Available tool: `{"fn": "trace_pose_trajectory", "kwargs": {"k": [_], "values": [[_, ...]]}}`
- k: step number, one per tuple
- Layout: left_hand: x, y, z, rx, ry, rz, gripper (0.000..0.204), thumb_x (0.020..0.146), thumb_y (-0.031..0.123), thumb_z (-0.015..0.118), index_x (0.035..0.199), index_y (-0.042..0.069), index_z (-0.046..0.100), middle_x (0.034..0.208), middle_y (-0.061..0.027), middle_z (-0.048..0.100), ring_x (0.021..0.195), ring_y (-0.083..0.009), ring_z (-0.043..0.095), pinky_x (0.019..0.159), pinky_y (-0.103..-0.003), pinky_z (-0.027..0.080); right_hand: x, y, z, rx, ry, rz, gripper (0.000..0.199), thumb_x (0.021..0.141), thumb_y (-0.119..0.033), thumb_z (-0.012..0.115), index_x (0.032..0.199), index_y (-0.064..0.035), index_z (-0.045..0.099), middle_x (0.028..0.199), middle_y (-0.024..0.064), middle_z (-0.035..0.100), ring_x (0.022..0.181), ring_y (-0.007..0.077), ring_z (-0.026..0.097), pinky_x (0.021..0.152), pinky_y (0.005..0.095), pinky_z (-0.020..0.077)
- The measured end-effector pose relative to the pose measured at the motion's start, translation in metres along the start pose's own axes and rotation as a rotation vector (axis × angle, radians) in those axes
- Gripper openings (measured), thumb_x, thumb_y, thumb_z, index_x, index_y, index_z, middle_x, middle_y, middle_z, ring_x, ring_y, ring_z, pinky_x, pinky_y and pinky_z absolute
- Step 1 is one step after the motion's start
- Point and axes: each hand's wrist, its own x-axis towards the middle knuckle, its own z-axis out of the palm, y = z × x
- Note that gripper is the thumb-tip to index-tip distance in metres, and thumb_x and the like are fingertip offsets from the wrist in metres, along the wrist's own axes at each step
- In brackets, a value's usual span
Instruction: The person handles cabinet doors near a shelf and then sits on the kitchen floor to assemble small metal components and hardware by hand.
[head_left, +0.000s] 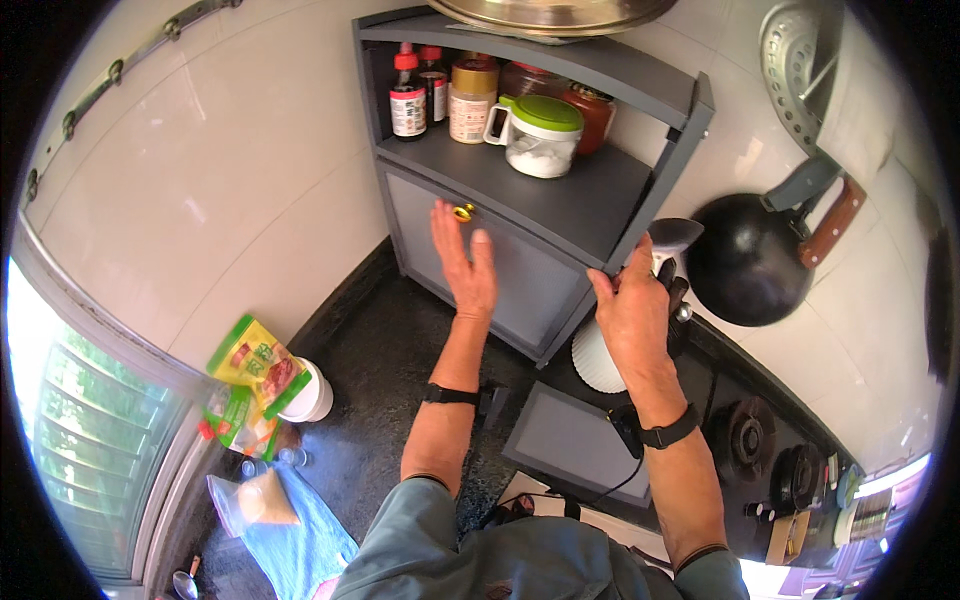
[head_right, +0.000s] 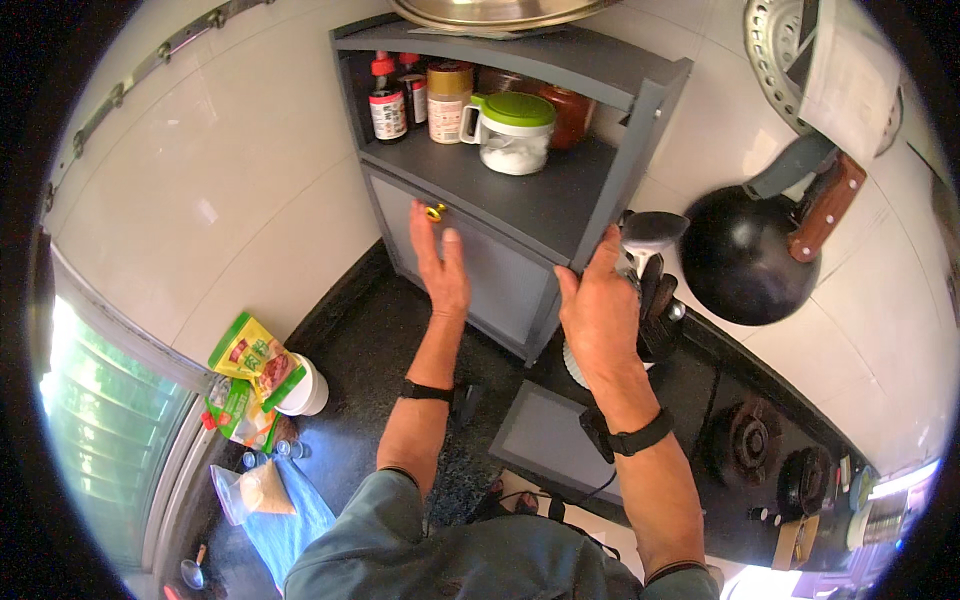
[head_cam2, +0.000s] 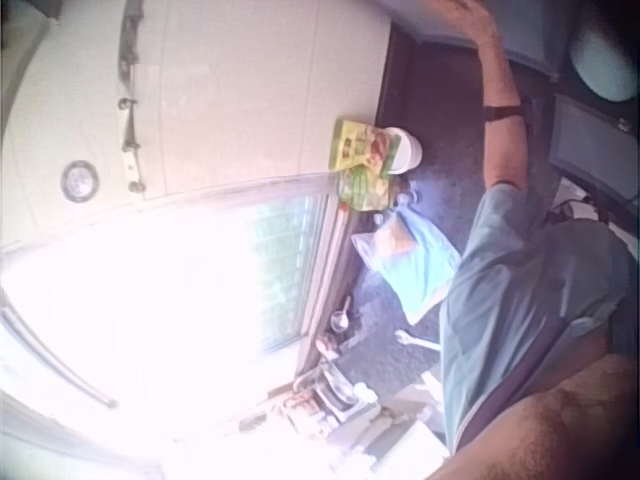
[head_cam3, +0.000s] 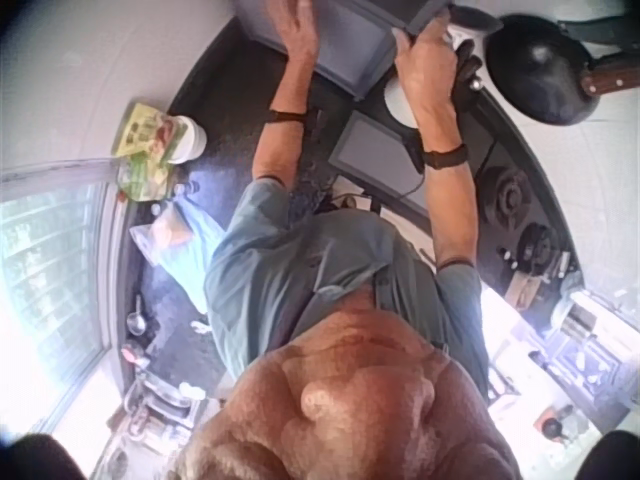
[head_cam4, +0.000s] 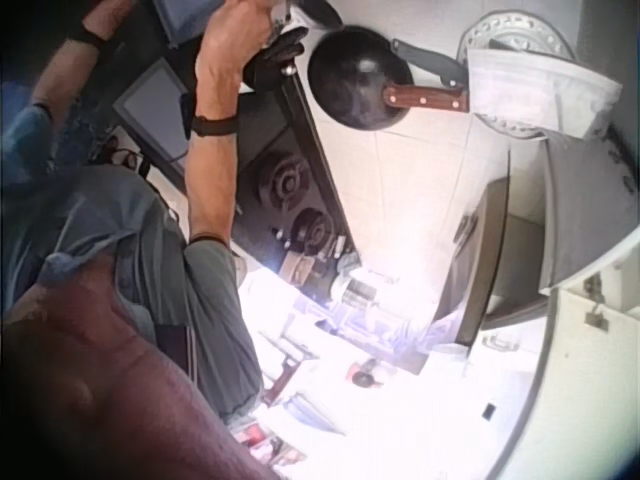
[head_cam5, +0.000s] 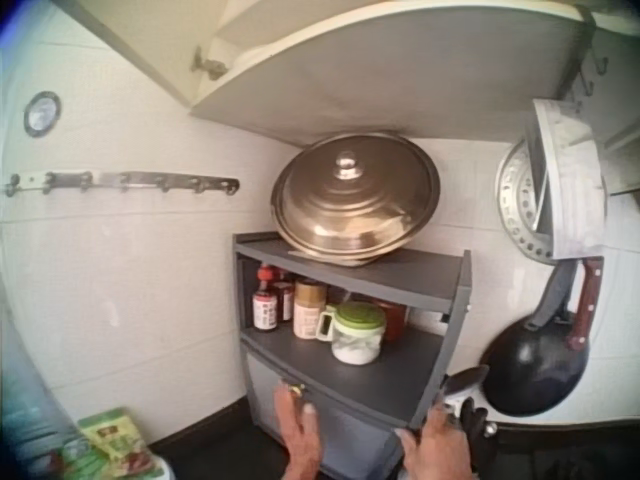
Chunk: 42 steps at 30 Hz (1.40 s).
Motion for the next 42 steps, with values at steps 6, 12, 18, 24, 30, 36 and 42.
{"fn": "trace_pose_trajectory", "kwargs": {"k": [6,12,18,24,30,36,42], "values": [[0.004,0.017,0.008,0.021,-0.004,-0.026,0.074,0.090,0.035,0.064,0.144,-0.002,0.031,0.152,-0.0220,0.027,0.142,-0.0387,0.021,0.114,-0.047,0.022,-0.001,-0.004,0.000,0.028,0.000,0.004,0.071,0.087,-0.014,0.066,0.138,0.0112,0.023,0.079,0.0273,0.065,0.072,0.0436,0.065,0.063,0.0462,0.0522],[0.017,0.022,0.001,-0.009,0.031,-0.101,0.065,0.089,0.035,0.066,0.138,-0.002,0.043,0.151,-0.0196,0.032,0.141,-0.0376,0.025,0.113,-0.045,0.025,-0.001,-0.004,0.003,0.012,0.004,-0.004,0.072,0.086,-0.012,0.066,0.138,0.0113,0.023,0.079,0.0271,0.065,0.073,0.0427,0.066,0.064,0.0456,0.0528],[0.023,0.014,0.002,0.011,0.039,-0.079,0.067,0.087,0.039,0.068,0.138,0.000,0.046,0.150,-0.0183,0.034,0.140,-0.0373,0.027,0.113,-0.045,0.026,-0.001,-0.006,0.002,0.022,0.004,-0.030,0.070,0.085,-0.008,0.067,0.136,0.0121,0.023,0.082,0.0284,0.064,0.075,0.0429,0.066,0.065,0.0449,0.0530],[0.023,0.008,0.003,0.036,0.036,-0.053,0.068,0.086,0.040,0.068,0.138,0.001,0.046,0.150,-0.0182,0.035,0.139,-0.0382,0.029,0.112,-0.046,0.027,-0.001,-0.001,0.007,-0.016,0.048,-0.053,0.072,0.084,-0.009,0.068,0.136,0.0133,0.024,0.076,0.0272,0.064,0.069,0.0427,0.065,0.062,0.0450,0.0524],[0.023,0.007,0.002,0.046,0.041,-0.041,0.069,0.086,0.040,0.068,0.137,0.000,0.046,0.149,-0.0178,0.036,0.137,-0.0387,0.030,0.112,-0.046,0.028,-0.002,-0.001,0.009,-0.041,0.060,-0.069,0.074,0.084,-0.010,0.068,0.136,0.0160,0.023,0.073,0.0277,0.063,0.067,0.0424,0.065,0.061,0.0436,0.0527],[0.024,0.013,0.002,0.061,0.034,-0.042,0.070,0.083,0.035,0.072,0.137,-0.001,0.046,0.149,-0.0181,0.036,0.137,-0.0384,0.031,0.112,-0.045,0.028,-0.002,-0.003,0.002,-0.059,0.091,-0.097,0.073,0.085,-0.010,0.067,0.136,0.0153,0.022,0.073,0.0264,0.063,0.069,0.0414,0.066,0.061,0.0433,0.0528],[0.027,0.024,-0.009,0.015,0.048,-0.190,0.072,0.075,0.024,0.080,0.135,-0.001,0.048,0.148,-0.0184,0.038,0.134,-0.0348,0.036,0.110,-0.044,0.032,-0.005,-0.012,-0.015,0.115,0.027,0.038,0.066,0.085,-0.013,0.069,0.136,0.0068,0.032,0.070,0.0193,0.065,0.064,0.0356,0.066,0.058,0.0407,0.0518]]}}
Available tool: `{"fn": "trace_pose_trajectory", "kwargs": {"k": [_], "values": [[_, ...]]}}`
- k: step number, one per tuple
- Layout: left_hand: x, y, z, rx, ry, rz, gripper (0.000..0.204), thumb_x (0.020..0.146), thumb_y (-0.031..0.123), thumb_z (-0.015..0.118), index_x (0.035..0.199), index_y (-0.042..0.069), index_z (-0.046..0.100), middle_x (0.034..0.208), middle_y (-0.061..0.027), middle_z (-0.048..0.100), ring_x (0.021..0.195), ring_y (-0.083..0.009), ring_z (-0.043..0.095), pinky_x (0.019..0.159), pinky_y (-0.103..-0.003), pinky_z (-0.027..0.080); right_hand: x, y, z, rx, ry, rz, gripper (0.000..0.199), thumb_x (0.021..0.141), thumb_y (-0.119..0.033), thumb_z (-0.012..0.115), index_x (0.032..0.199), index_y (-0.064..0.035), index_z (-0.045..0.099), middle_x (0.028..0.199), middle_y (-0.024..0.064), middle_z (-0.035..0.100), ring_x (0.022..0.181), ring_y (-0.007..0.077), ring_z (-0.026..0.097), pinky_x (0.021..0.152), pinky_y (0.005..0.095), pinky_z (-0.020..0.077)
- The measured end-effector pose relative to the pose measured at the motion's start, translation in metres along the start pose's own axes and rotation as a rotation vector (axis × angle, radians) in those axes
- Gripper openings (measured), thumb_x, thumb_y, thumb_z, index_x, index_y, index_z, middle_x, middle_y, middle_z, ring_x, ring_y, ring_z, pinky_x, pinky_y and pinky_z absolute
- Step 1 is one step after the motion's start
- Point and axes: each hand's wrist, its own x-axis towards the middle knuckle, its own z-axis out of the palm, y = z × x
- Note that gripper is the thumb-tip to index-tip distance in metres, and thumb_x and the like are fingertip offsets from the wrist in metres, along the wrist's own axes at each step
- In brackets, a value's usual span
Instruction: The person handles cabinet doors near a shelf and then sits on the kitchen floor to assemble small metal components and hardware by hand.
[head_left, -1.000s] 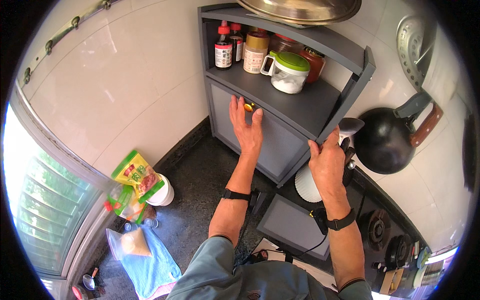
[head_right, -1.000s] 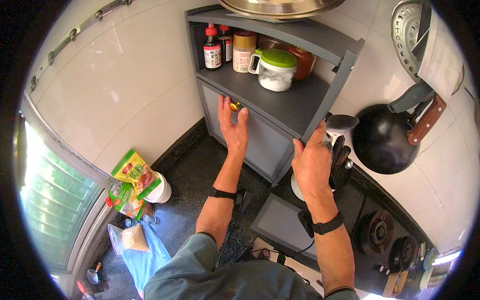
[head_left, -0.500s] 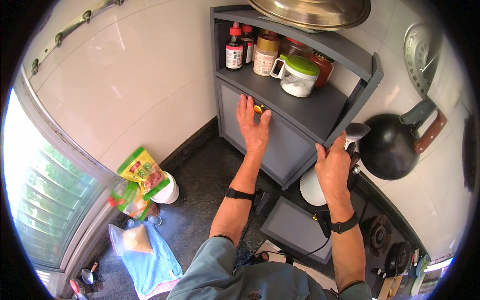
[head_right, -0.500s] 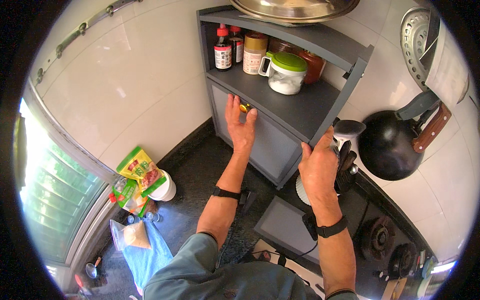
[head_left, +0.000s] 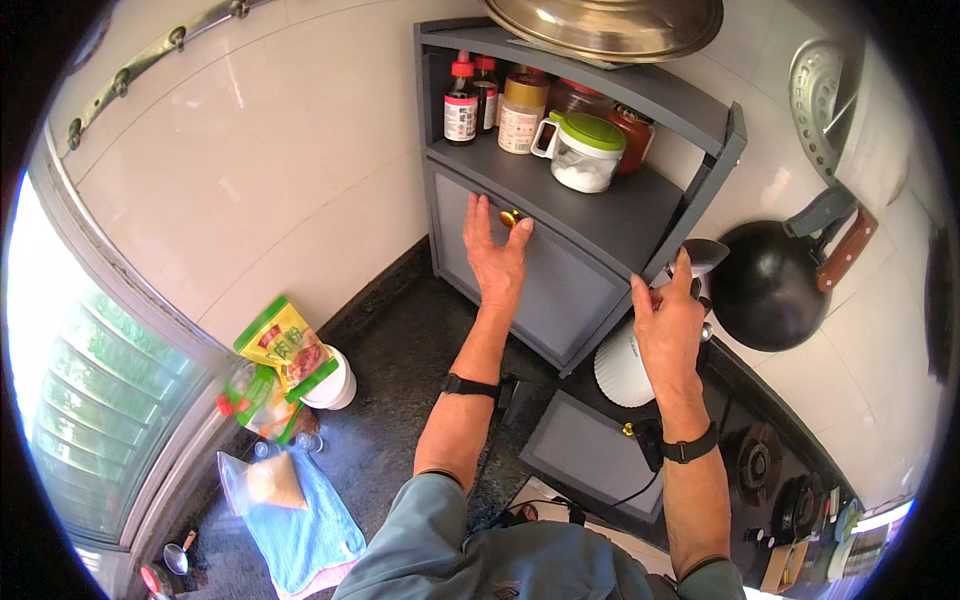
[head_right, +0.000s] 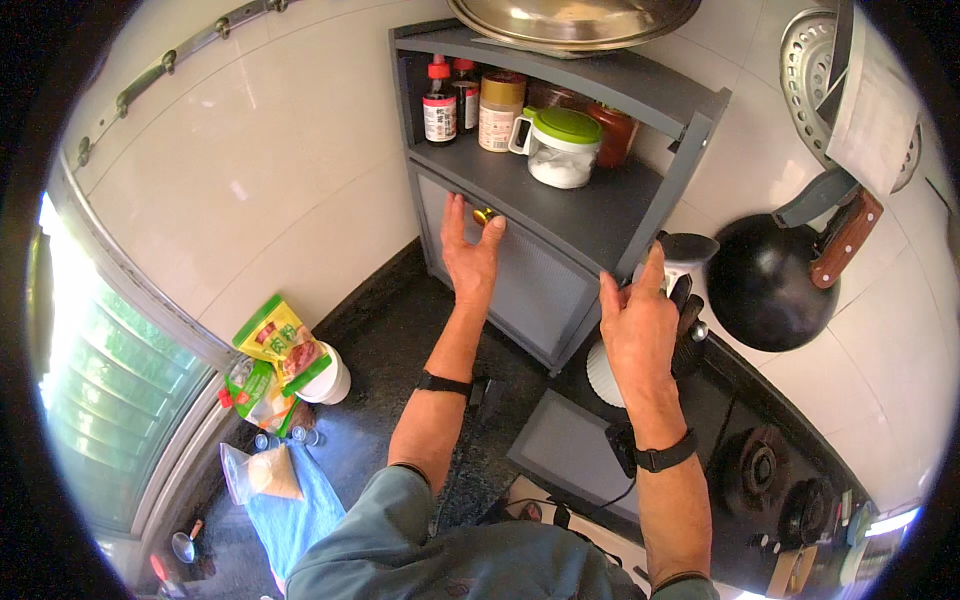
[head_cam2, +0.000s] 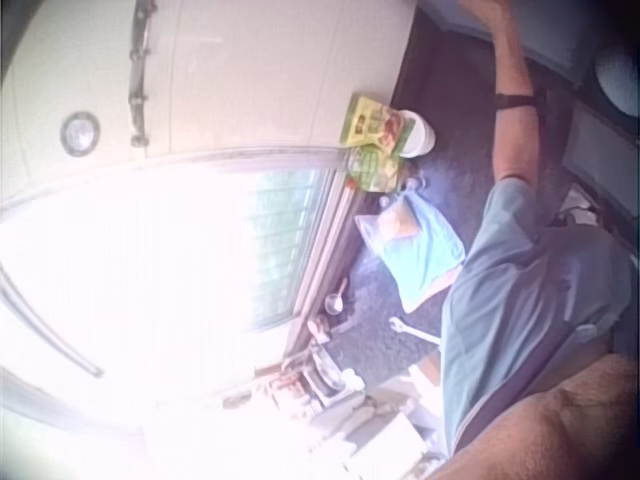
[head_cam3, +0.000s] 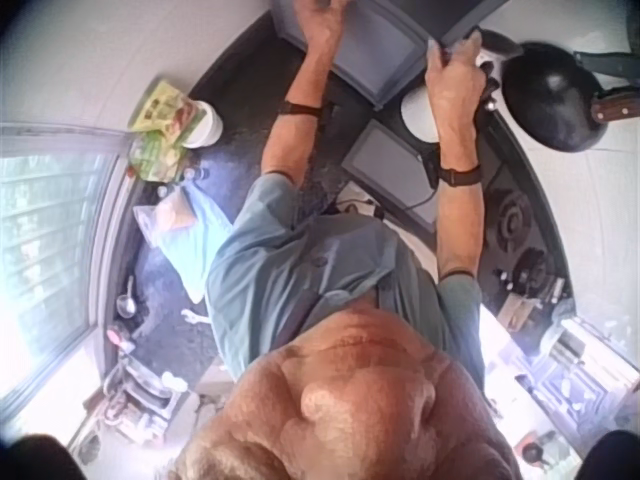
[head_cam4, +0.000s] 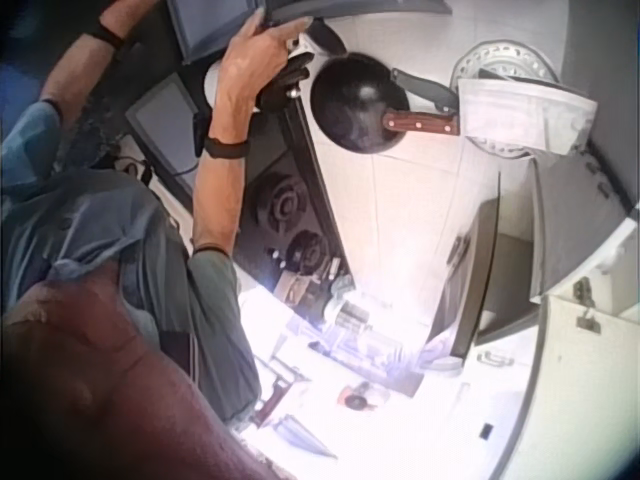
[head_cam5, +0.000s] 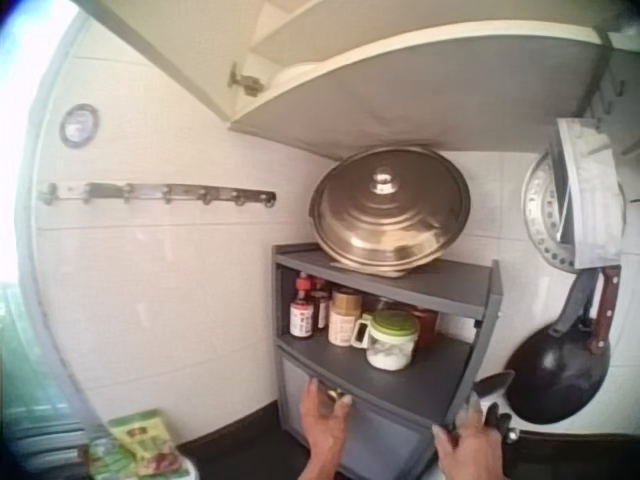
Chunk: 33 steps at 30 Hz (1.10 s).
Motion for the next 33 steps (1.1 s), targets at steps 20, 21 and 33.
{"fn": "trace_pose_trajectory", "kwargs": {"k": [20,21,33], "values": [[-0.020,-0.001,-0.034,-0.172,0.112,-0.068,0.032,0.084,0.009,0.071,0.114,-0.001,0.064,0.082,-0.0032,0.066,0.075,-0.0098,0.060,0.073,-0.026,0.049,-0.023,0.044,0.001,-0.051,0.294,-0.354,0.012,0.085,-0.003,0.063,0.097,-0.0017,0.060,0.066,0.0136,0.063,0.054,0.0281,0.063,0.048,0.0347,0.0491],[-0.023,-0.005,-0.038,-0.165,0.111,-0.070,0.032,0.084,0.009,0.071,0.114,-0.001,0.064,0.082,-0.0032,0.066,0.075,-0.0098,0.060,0.073,-0.026,0.049,-0.024,0.045,0.003,-0.046,0.289,-0.350,0.012,0.085,-0.003,0.063,0.097,-0.0017,0.060,0.066,0.0136,0.063,0.054,0.0281,0.063,0.048,0.0347,0.0491],[-0.051,-0.014,-0.092,-0.120,0.118,-0.063,0.031,0.092,0.003,0.062,0.121,-0.005,0.059,0.092,-0.0035,0.063,0.082,-0.0089,0.058,0.074,-0.022,0.049,-0.038,0.048,-0.004,0.010,0.244,-0.331,0.013,0.085,-0.001,0.064,0.097,0.0010,0.062,0.072,0.0142,0.066,0.053,0.0241,0.063,0.048,0.0302,0.0486]]}}
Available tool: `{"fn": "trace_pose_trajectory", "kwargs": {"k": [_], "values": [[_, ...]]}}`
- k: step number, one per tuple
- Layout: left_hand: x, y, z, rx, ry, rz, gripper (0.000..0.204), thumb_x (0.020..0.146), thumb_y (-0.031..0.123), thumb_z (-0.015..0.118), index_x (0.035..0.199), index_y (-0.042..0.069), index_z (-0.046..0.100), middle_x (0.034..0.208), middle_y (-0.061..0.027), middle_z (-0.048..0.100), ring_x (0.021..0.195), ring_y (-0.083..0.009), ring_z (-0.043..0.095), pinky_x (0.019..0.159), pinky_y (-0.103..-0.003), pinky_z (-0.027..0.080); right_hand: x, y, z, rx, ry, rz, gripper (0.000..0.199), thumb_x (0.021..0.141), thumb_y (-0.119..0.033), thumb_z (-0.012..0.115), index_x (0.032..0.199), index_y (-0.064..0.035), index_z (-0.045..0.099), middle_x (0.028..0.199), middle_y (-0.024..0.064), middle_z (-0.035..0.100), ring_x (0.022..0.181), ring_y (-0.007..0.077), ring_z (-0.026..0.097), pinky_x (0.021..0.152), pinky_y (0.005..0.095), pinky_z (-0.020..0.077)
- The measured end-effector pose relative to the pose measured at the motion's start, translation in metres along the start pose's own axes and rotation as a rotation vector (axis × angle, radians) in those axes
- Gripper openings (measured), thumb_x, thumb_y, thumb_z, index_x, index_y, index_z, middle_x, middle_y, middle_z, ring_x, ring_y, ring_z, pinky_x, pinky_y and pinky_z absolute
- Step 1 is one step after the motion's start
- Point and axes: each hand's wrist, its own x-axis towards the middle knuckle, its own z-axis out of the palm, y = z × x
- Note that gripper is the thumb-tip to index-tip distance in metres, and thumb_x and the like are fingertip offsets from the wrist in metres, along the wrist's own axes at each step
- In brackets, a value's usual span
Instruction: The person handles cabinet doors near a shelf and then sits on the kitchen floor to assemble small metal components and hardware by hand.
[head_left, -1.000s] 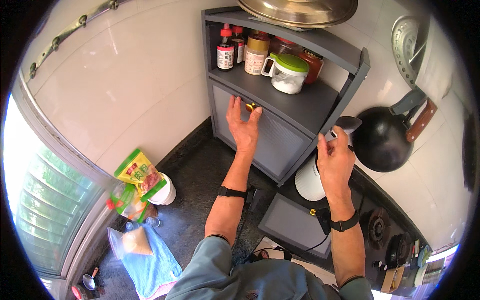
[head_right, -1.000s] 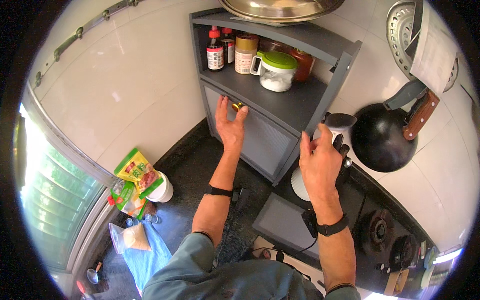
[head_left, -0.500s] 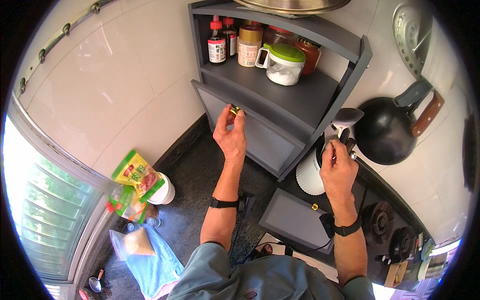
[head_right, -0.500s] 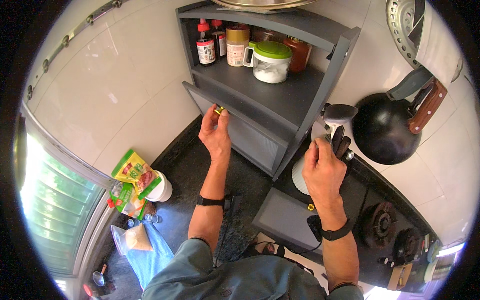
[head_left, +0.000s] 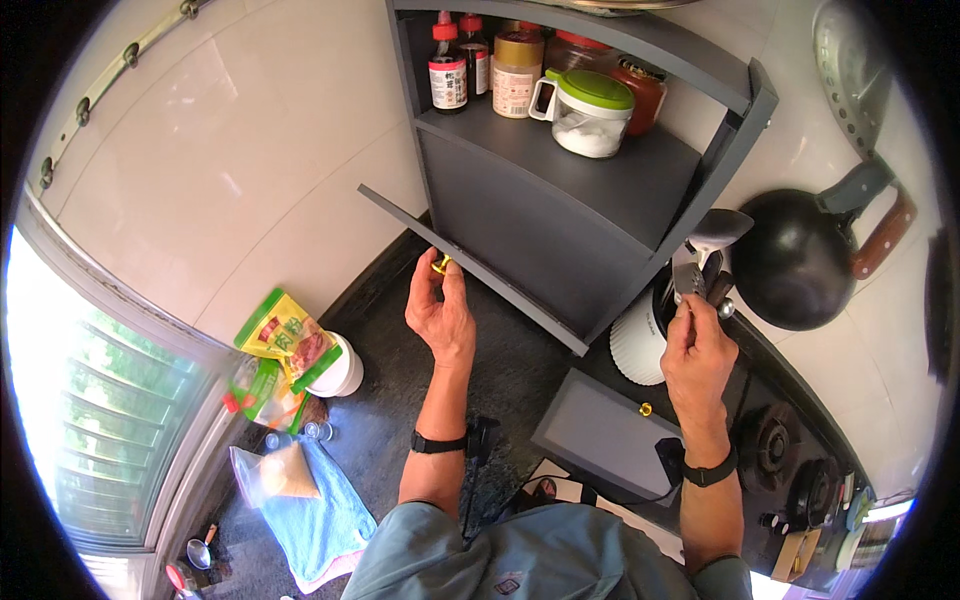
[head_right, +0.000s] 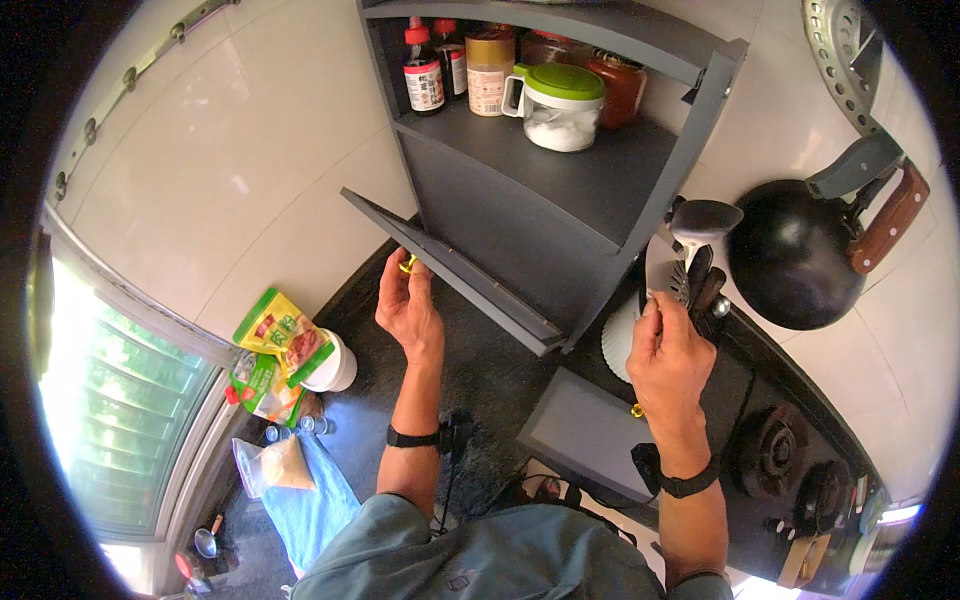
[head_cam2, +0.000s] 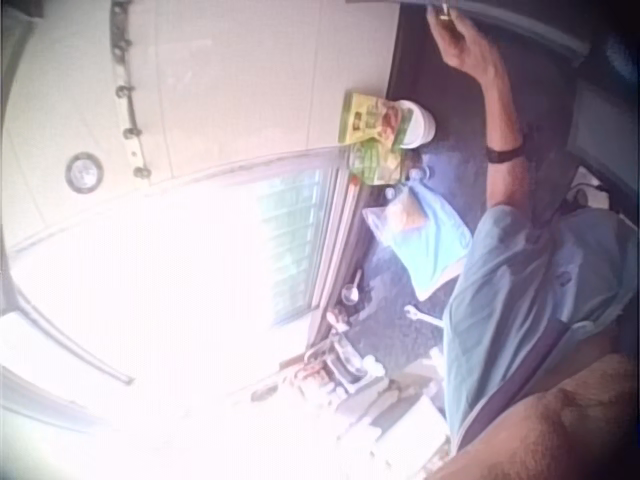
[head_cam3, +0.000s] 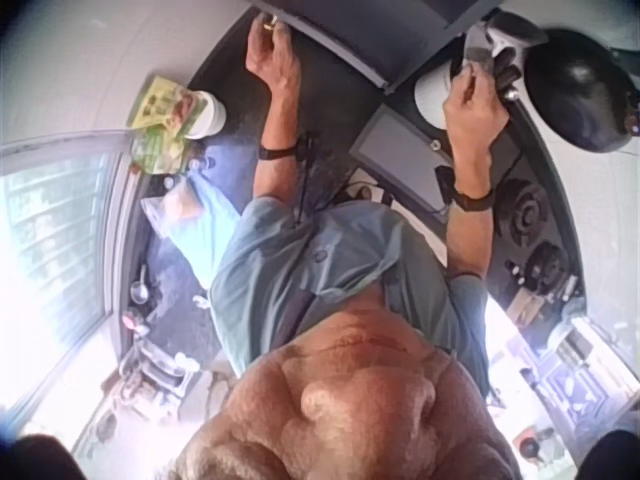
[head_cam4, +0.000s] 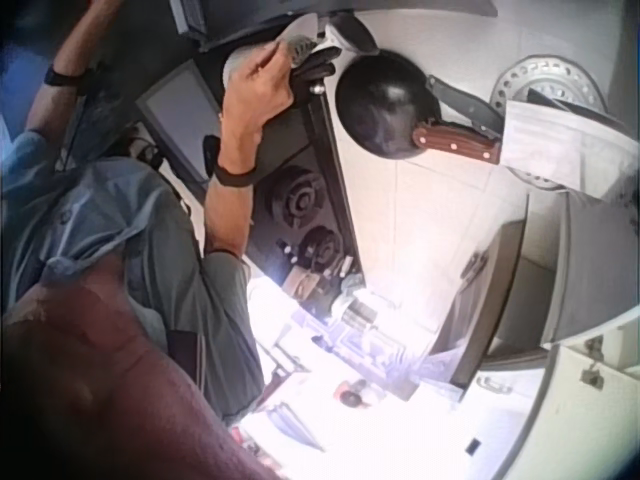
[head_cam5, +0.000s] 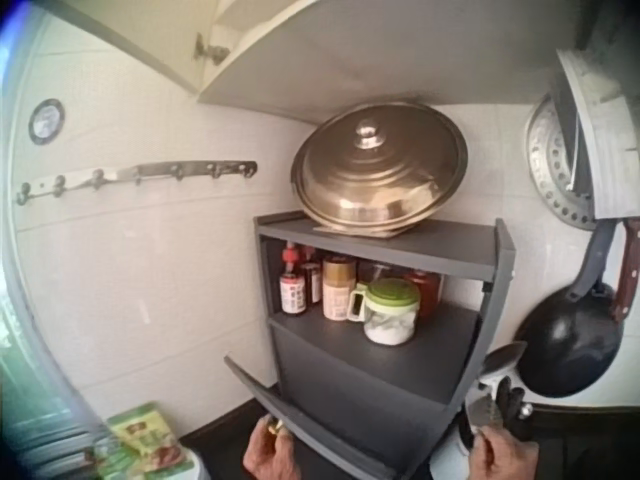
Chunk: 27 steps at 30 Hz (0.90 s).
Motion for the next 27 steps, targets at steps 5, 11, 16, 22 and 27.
{"fn": "trace_pose_trajectory", "kwargs": {"k": [5,11,16,22,27], "values": [[-0.013,0.017,-0.021,-0.055,0.047,-0.035,0.031,0.093,0.006,0.062,0.122,-0.004,0.059,0.096,-0.0029,0.063,0.083,-0.0081,0.057,0.073,-0.022,0.048,-0.005,-0.001,-0.004,-0.002,-0.029,0.007,0.013,0.086,0.000,0.062,0.099,0.0022,0.062,0.075,0.0147,0.067,0.054,0.0226,0.065,0.048,0.0298,0.0485],[-0.027,0.014,-0.044,0.005,0.091,-0.086,0.031,0.094,0.009,0.061,0.122,-0.004,0.058,0.095,-0.0016,0.063,0.080,-0.0065,0.055,0.071,-0.020,0.045,-0.012,-0.004,-0.003,-0.005,-0.054,-0.040,0.013,0.086,0.002,0.062,0.099,0.0031,0.062,0.074,0.0130,0.065,0.047,0.0186,0.058,0.044,0.0284,0.0441],[-0.034,0.016,-0.055,0.135,0.093,-0.009,0.033,0.095,0.011,0.060,0.125,-0.003,0.057,0.099,-0.0018,0.062,0.084,-0.0070,0.054,0.075,-0.020,0.044,-0.023,-0.007,0.002,-0.011,-0.147,-0.042,0.012,0.087,0.000,0.062,0.098,0.0035,0.061,0.074,0.0132,0.065,0.048,0.0201,0.059,0.044,0.0292,0.0442],[-0.042,0.007,-0.066,0.027,0.096,-0.031,0.027,0.095,0.008,0.060,0.119,-0.003,0.057,0.098,-0.0021,0.061,0.085,-0.0100,0.058,0.076,-0.023,0.048,-0.033,-0.006,0.009,-0.015,-0.210,-0.061,0.011,0.088,-0.001,0.061,0.097,0.0035,0.061,0.075,0.0142,0.065,0.050,0.0245,0.060,0.046,0.0321,0.0460],[-0.042,0.002,-0.068,-0.088,0.065,-0.082,0.019,0.091,0.001,0.059,0.110,-0.001,0.056,0.090,-0.0002,0.057,0.078,-0.0061,0.054,0.068,-0.020,0.045,-0.033,-0.007,0.015,0.019,-0.186,-0.134,0.011,0.088,-0.001,0.060,0.097,0.0036,0.061,0.075,0.0149,0.065,0.052,0.0257,0.061,0.047,0.0326,0.0470]]}}
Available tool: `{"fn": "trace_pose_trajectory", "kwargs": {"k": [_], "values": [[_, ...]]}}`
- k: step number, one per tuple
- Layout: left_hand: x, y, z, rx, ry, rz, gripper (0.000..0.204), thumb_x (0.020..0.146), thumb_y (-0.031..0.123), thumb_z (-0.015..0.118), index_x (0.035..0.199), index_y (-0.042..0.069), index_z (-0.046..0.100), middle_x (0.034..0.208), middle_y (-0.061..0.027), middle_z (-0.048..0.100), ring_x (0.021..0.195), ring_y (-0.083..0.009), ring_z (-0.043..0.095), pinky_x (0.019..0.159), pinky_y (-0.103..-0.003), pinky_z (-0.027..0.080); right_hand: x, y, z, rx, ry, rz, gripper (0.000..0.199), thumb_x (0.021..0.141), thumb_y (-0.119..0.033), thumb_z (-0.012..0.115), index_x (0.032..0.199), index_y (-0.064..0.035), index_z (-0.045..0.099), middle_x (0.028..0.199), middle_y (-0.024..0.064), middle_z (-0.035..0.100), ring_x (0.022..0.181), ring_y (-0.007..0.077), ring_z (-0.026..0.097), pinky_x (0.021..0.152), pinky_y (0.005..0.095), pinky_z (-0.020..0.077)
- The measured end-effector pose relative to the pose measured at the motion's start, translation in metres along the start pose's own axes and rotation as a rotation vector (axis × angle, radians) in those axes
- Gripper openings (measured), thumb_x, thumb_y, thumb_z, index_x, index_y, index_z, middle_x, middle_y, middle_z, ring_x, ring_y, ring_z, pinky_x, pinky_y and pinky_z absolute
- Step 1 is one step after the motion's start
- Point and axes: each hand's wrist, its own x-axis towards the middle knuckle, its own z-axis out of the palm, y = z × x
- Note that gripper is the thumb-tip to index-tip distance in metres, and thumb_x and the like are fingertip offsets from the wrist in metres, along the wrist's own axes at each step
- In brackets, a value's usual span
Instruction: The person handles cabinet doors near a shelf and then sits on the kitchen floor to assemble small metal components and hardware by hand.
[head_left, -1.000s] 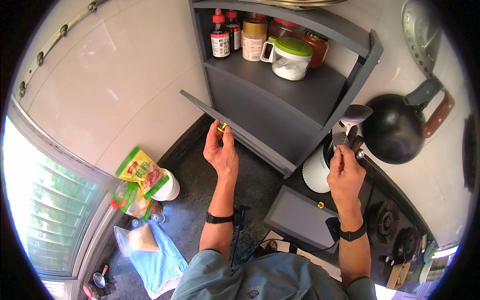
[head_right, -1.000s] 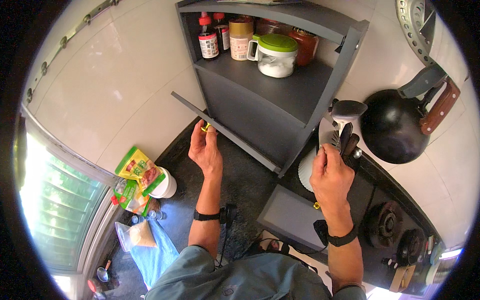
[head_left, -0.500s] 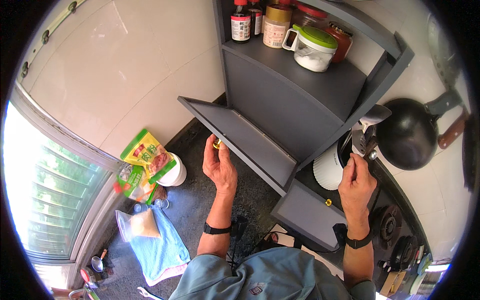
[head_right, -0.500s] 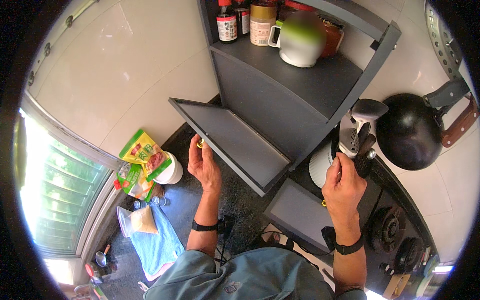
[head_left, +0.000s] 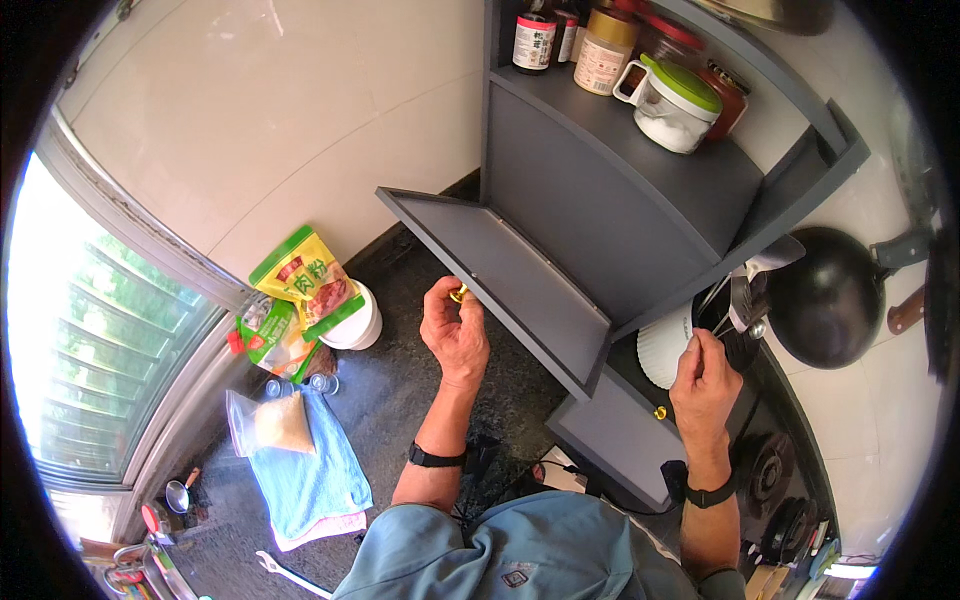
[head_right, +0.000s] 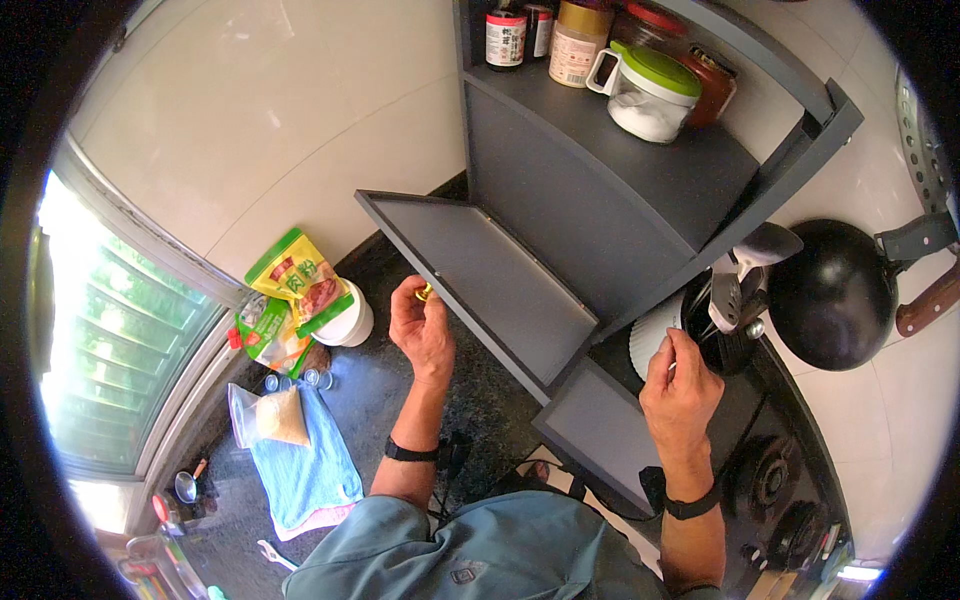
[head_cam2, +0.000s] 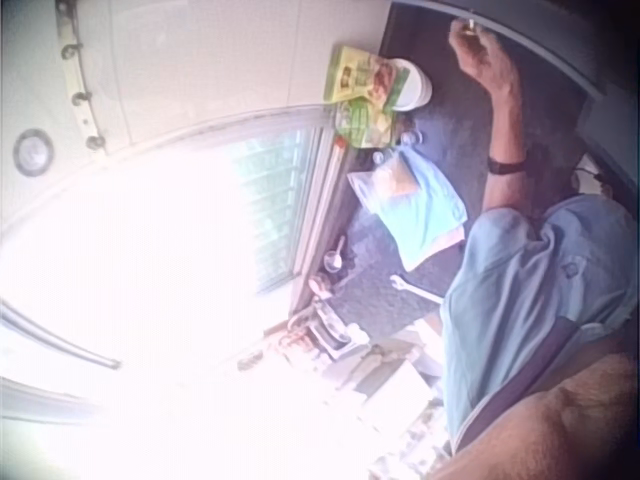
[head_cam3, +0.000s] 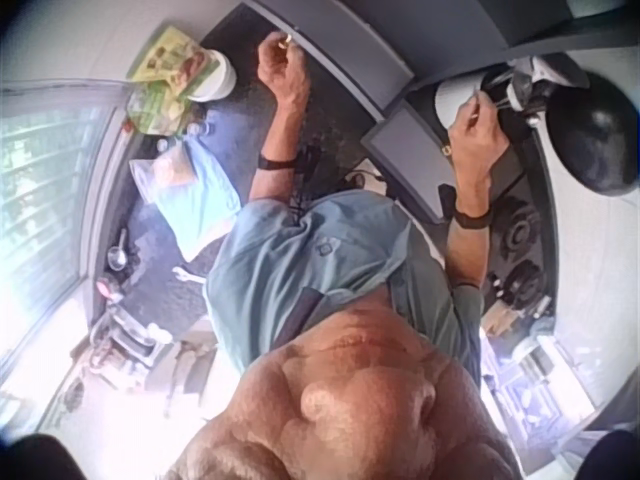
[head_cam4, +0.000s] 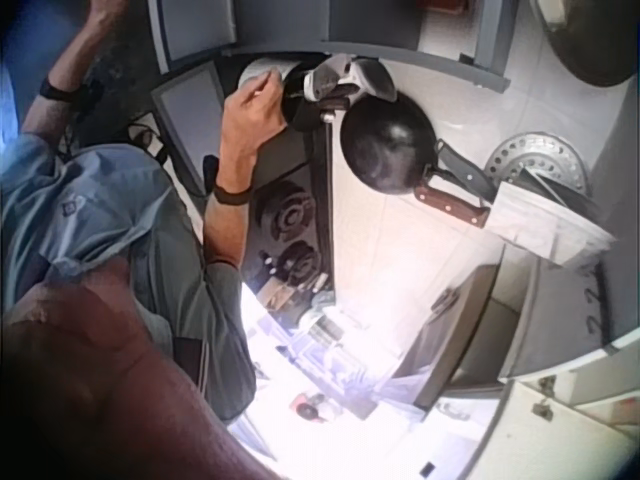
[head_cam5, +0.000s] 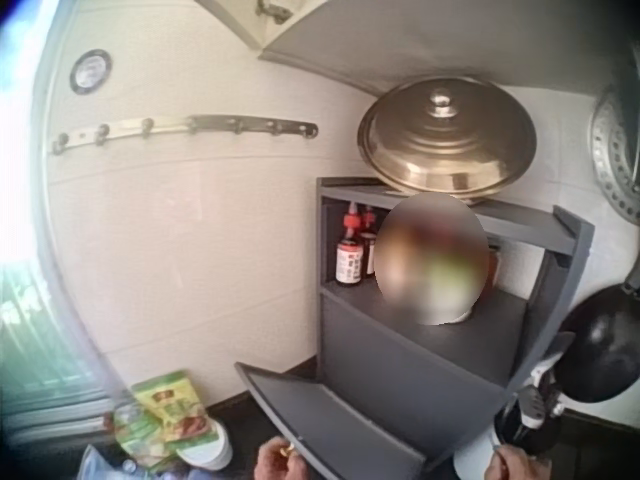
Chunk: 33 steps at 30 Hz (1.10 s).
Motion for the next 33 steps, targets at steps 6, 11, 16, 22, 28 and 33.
{"fn": "trace_pose_trajectory", "kwargs": {"k": [6,11,16,22,28,33], "values": [[-0.002,0.004,-0.004,-0.055,-0.017,-0.040,0.017,0.088,-0.004,0.058,0.105,0.001,0.057,0.087,0.0011,0.057,0.075,-0.0054,0.054,0.067,-0.020,0.044,-0.003,-0.003,-0.002,0.004,-0.067,0.063,0.010,0.088,-0.001,0.059,0.096,0.0041,0.061,0.074,0.0155,0.065,0.052,0.0261,0.061,0.047,0.0327,0.0469],[0.000,0.008,-0.004,-0.043,-0.020,-0.045,0.016,0.087,-0.005,0.058,0.103,0.000,0.057,0.086,0.0009,0.058,0.075,-0.0054,0.054,0.066,-0.020,0.044,-0.006,0.000,-0.003,-0.004,-0.057,0.075,0.011,0.088,-0.001,0.060,0.098,0.0035,0.062,0.072,0.0162,0.064,0.052,0.0252,0.061,0.047,0.0326,0.0467],[0.000,0.007,-0.004,-0.055,-0.016,-0.039,0.017,0.086,-0.007,0.057,0.102,0.000,0.058,0.086,0.0008,0.058,0.075,-0.0051,0.054,0.066,-0.019,0.044,0.005,-0.014,-0.003,0.469,-0.204,0.467,0.013,0.093,-0.007,0.056,0.100,0.0027,0.062,0.073,0.0123,0.065,0.049,0.0176,0.059,0.041,0.0279,0.0426],[0.007,0.011,0.008,-0.090,-0.013,-0.041,0.016,0.085,-0.005,0.061,0.100,0.000,0.061,0.087,0.0008,0.060,0.075,-0.0050,0.054,0.067,-0.019,0.043,0.053,-0.029,0.031,1.624,-0.328,1.000,0.031,0.097,-0.020,0.053,0.124,-0.0046,0.054,0.094,0.0161,0.066,0.052,0.0135,0.055,0.040,0.0252,0.0399],[0.033,0.013,0.032,-0.024,-0.080,-0.014,0.016,0.082,-0.007,0.060,0.097,-0.002,0.060,0.085,-0.0011,0.061,0.079,-0.0079,0.058,0.073,-0.022,0.047,0.085,-0.024,0.068,2.095,-0.248,1.057,0.037,0.096,-0.020,0.053,0.131,-0.0097,0.049,0.112,0.0186,0.063,0.067,0.0149,0.058,0.052,0.0259,0.0465],[0.049,0.013,0.054,0.031,-0.150,0.054,0.015,0.084,-0.006,0.061,0.098,0.000,0.062,0.084,-0.0006,0.063,0.075,-0.0058,0.057,0.068,-0.020,0.047,0.098,-0.025,0.072,2.187,-0.154,0.997,0.032,0.095,-0.023,0.055,0.124,-0.0090,0.055,0.110,0.0170,0.064,0.067,0.0155,0.057,0.053,0.0268,0.0455]]}}
